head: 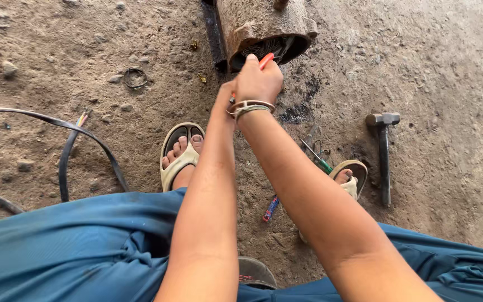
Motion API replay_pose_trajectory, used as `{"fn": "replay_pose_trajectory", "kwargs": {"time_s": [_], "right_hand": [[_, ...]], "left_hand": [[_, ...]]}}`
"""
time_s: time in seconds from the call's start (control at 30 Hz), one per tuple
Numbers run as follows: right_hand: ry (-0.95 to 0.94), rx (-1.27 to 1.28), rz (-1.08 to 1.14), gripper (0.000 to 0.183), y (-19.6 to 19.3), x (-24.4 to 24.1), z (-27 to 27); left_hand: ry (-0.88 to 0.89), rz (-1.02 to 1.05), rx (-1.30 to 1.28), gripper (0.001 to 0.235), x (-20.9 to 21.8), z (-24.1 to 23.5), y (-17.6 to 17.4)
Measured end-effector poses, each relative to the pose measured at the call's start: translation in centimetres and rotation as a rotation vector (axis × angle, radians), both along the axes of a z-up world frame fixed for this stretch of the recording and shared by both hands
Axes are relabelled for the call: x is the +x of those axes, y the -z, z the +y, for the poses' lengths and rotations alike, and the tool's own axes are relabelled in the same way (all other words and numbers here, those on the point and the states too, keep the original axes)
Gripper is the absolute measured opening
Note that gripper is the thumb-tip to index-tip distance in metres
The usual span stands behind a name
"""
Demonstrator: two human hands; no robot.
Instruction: The person uses pliers and a screwdriver to remove metal rings from a cylindrical electrical component. They repeatedly cut and pry the rings loose, then lift the component to reveal its internal structure.
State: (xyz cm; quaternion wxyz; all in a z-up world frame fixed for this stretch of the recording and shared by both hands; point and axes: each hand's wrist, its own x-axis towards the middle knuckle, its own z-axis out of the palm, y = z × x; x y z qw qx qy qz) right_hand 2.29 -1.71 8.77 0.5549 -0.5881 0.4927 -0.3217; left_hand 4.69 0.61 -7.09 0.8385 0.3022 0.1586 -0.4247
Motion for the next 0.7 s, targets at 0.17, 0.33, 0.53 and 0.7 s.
{"fn": "replay_pose_trajectory", "kwargs": {"time_s": [0.17, 0.33, 0.53, 0.7], "right_hand": [[-0.095, 0.056, -0.094, 0.027, -1.7, 0.3, 0.9], [-0.138, 0.024, -0.056, 0.023, -0.9, -0.5, 0.5], [-0.176, -0.135, -0.12, 0.024, 1.1, -0.4, -0.7], [-0.272, 0.005, -0.093, 0.023, 2.4, -2.7, -3.1]], "left_hand": [[0.186, -0.078, 0.014, 0.03, 1.7, 2.2, -6.5], [0.377, -0.137, 0.169, 0.028, 2.4, 4.7, -9.4], [0.599, -0.027, -0.094, 0.031, 3.7, 5.4, -8.7], [0.81, -0.177, -0.137, 0.037, 3.5, 4.2, -8.2]]}}
